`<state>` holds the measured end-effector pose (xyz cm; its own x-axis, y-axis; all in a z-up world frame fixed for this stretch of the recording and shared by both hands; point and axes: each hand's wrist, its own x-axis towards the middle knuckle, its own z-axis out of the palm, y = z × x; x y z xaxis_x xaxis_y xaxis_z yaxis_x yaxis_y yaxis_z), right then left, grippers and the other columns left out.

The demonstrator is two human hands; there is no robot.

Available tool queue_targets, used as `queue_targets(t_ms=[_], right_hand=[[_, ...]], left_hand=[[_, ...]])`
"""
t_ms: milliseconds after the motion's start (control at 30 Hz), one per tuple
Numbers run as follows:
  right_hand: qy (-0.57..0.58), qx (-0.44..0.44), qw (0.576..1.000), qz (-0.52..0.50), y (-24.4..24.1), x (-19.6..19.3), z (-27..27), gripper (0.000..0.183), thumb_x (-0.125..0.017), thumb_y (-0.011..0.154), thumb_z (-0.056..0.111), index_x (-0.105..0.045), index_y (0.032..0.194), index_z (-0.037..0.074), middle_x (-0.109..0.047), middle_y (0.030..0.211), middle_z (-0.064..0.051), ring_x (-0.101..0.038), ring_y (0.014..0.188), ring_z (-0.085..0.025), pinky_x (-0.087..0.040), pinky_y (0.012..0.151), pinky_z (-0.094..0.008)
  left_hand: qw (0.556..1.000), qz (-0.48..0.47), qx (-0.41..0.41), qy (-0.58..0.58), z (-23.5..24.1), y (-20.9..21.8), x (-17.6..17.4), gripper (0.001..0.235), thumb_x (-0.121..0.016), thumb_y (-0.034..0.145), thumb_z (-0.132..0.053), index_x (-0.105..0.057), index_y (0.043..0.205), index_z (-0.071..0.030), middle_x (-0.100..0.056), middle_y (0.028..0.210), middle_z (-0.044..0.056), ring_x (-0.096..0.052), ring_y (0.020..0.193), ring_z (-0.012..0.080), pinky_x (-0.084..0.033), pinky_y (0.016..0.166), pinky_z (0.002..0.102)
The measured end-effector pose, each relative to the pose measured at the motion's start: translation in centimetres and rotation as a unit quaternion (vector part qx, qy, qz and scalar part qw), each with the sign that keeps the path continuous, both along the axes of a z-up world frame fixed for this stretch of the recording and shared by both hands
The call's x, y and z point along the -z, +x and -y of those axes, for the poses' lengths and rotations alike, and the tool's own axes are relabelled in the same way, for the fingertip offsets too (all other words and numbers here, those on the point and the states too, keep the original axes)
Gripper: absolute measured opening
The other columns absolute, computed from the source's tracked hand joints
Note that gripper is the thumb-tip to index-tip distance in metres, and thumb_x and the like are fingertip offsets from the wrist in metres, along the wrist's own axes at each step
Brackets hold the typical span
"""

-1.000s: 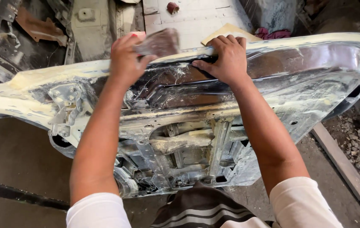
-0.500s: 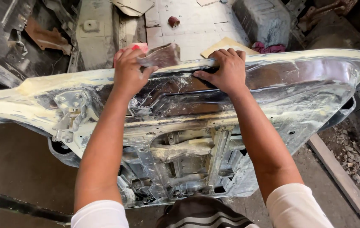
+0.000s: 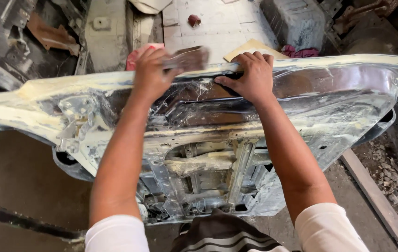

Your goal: The person sands the surface of a car door using a sanding block. They move the block back and forth across the door's frame and edges, applying pressure to smooth the surface.

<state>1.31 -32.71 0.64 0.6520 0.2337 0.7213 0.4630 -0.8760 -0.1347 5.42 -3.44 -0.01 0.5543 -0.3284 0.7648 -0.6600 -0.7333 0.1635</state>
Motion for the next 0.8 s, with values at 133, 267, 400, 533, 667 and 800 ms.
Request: queue_targets(t_ms=[133, 267, 400, 533, 667, 800], right_hand=[[-0.002, 0.02, 0.999, -0.046, 0.1, 0.2, 0.0, 0.058, -0.089, 0.073, 0.064, -0.075, 0.091, 0.011, -0.067, 0.088, -0.004, -0.061, 0.096, -0.026, -0.038, 0.097, -0.042], [-0.002, 0.0, 1.0, -0.008, -0.1, 0.6, 0.1, 0.064, -0.09, 0.074, 0.063, -0.07, 0.095, 0.006, -0.067, 0.093, -0.006, -0.059, 0.096, -0.028, -0.038, 0.093, -0.043], [0.005, -0.007, 1.0, 0.021, 0.3, 0.4, 0.1, 0.061, -0.089, 0.075, 0.063, -0.072, 0.096, 0.008, -0.068, 0.094, -0.005, -0.06, 0.096, -0.028, -0.037, 0.093, -0.044], [-0.003, -0.003, 1.0, 0.012, 0.2, 0.5, 0.1, 0.064, -0.089, 0.075, 0.064, -0.071, 0.096, 0.007, -0.067, 0.094, -0.005, -0.06, 0.097, -0.028, -0.038, 0.096, -0.044], [0.005, -0.009, 1.0, 0.001, 0.0, 0.6, 0.6, 0.061, -0.089, 0.075, 0.064, -0.074, 0.098, 0.01, -0.066, 0.09, -0.005, -0.06, 0.097, -0.028, -0.037, 0.094, -0.044], [0.005, -0.019, 0.999, 0.03, 0.2, 0.5, 0.1, 0.064, -0.089, 0.077, 0.064, -0.073, 0.103, 0.007, -0.067, 0.096, -0.005, -0.059, 0.098, -0.028, -0.036, 0.098, -0.044]], left_hand=[[0.999, -0.018, 0.035, 0.012, 5.7, 2.3, 1.8, 0.03, -0.089, 0.089, -0.038, -0.074, 0.092, -0.012, -0.071, 0.098, 0.003, -0.063, 0.099, 0.0221, -0.045, 0.097, 0.045], [0.998, -0.059, 0.032, 0.014, 3.2, 0.2, 0.6, 0.026, -0.087, 0.087, -0.036, -0.076, 0.093, -0.014, -0.073, 0.099, 0.0, -0.064, 0.098, 0.0223, -0.047, 0.095, 0.044], [0.999, 0.019, -0.042, 0.028, -2.0, 0.0, 0.5, 0.029, -0.088, 0.082, -0.039, -0.077, 0.095, -0.016, -0.072, 0.101, 0.004, -0.064, 0.108, 0.0261, -0.042, 0.1, 0.049], [0.995, -0.097, 0.001, -0.006, 4.5, 0.7, 0.8, 0.034, -0.086, 0.089, -0.043, -0.076, 0.097, -0.012, -0.072, 0.1, 0.004, -0.064, 0.101, 0.0217, -0.045, 0.1, 0.044], [0.996, -0.085, 0.018, 0.027, 5.0, 1.3, 1.0, 0.031, -0.084, 0.093, -0.043, -0.076, 0.092, -0.013, -0.074, 0.104, 0.002, -0.064, 0.102, 0.0219, -0.045, 0.1, 0.044], [0.998, 0.01, -0.034, 0.045, -1.3, 0.3, 1.0, 0.029, -0.087, 0.086, -0.041, -0.078, 0.093, -0.014, -0.075, 0.103, 0.003, -0.064, 0.106, 0.0228, -0.037, 0.106, 0.051]])
